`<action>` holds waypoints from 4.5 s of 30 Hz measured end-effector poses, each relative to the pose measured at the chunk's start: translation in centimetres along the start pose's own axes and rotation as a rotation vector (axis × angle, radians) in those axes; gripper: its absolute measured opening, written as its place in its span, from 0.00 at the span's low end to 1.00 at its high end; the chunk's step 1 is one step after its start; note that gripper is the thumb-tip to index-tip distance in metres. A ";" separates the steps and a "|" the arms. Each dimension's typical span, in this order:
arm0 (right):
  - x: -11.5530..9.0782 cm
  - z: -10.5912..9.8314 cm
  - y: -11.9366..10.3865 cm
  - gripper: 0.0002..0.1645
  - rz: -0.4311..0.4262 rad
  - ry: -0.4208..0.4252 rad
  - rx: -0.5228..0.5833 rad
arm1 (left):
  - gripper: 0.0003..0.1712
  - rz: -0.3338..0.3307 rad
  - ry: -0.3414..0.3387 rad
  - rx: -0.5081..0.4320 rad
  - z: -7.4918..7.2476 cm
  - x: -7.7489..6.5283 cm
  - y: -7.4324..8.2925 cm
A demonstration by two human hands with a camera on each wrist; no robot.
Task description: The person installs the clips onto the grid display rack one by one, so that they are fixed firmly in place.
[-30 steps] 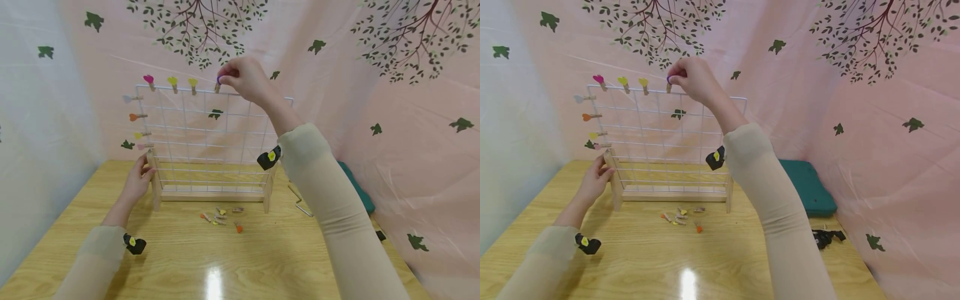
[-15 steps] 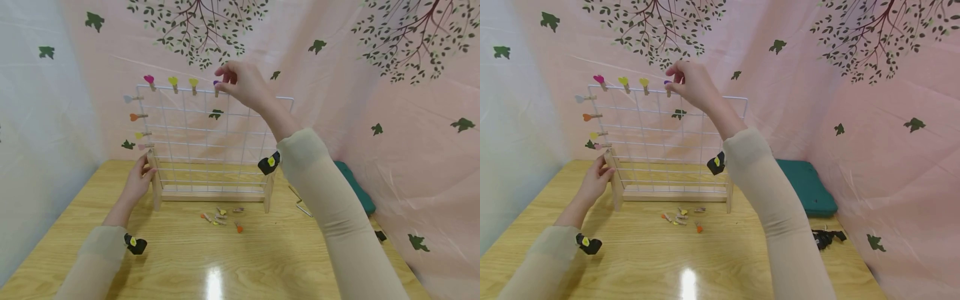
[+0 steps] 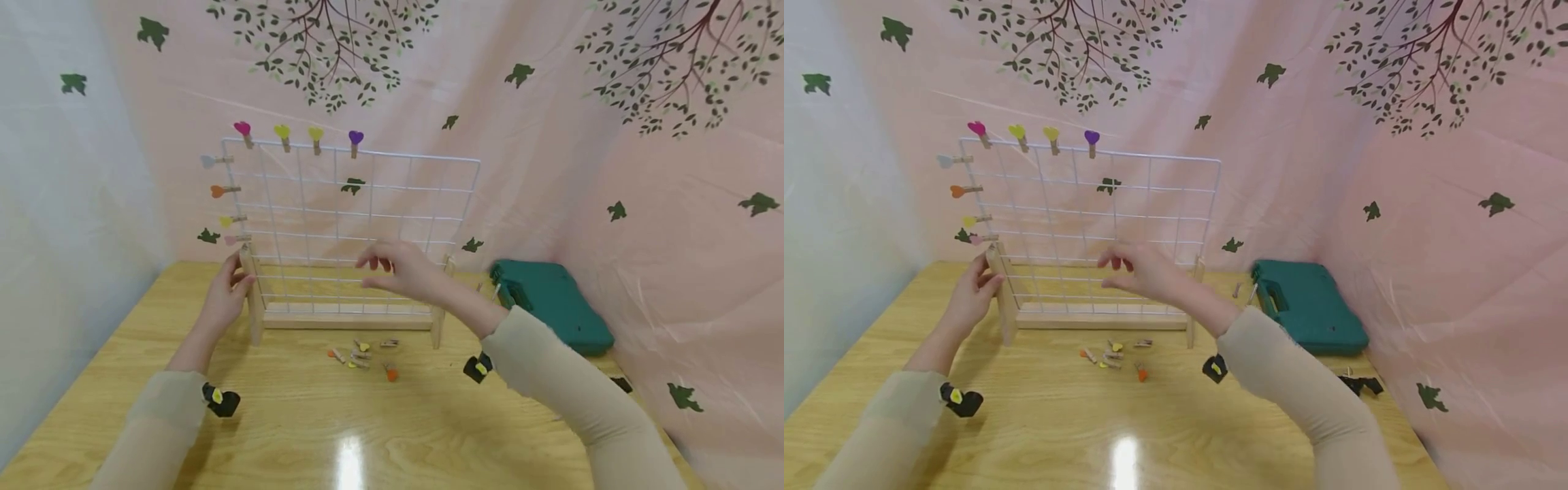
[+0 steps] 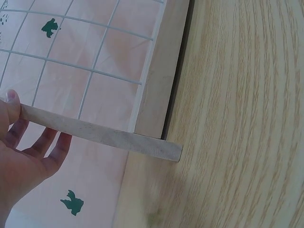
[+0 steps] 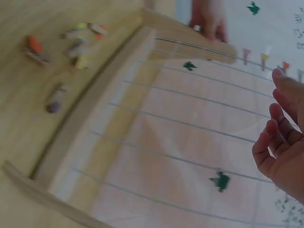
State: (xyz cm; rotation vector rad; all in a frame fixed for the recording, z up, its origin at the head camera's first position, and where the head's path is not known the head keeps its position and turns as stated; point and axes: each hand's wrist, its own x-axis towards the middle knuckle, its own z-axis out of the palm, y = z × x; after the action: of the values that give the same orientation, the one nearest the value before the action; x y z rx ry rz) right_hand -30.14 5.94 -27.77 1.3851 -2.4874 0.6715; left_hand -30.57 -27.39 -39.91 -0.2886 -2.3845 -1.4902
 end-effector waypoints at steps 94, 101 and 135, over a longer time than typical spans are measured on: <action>7.2 -14.1 -0.4 0.10 0.242 0.290 -0.128 | 0.32 -0.015 0.006 0.025 0.1 -0.2 0.3; 6.8 -13.8 0.3 0.21 0.190 0.301 -0.062 | 0.33 -0.026 0.004 0.024 0.1 -0.2 0.8; -9.4 10.4 7.5 0.24 0.256 -0.206 0.196 | 0.32 -0.020 0.003 0.002 0.2 -0.2 0.4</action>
State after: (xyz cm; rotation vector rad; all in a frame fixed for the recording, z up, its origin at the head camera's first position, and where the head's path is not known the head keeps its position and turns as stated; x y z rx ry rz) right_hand -31.14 11.30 -42.72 1.2661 -2.8616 0.8861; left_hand -30.30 -27.09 -39.74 -0.2618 -2.3935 -1.4955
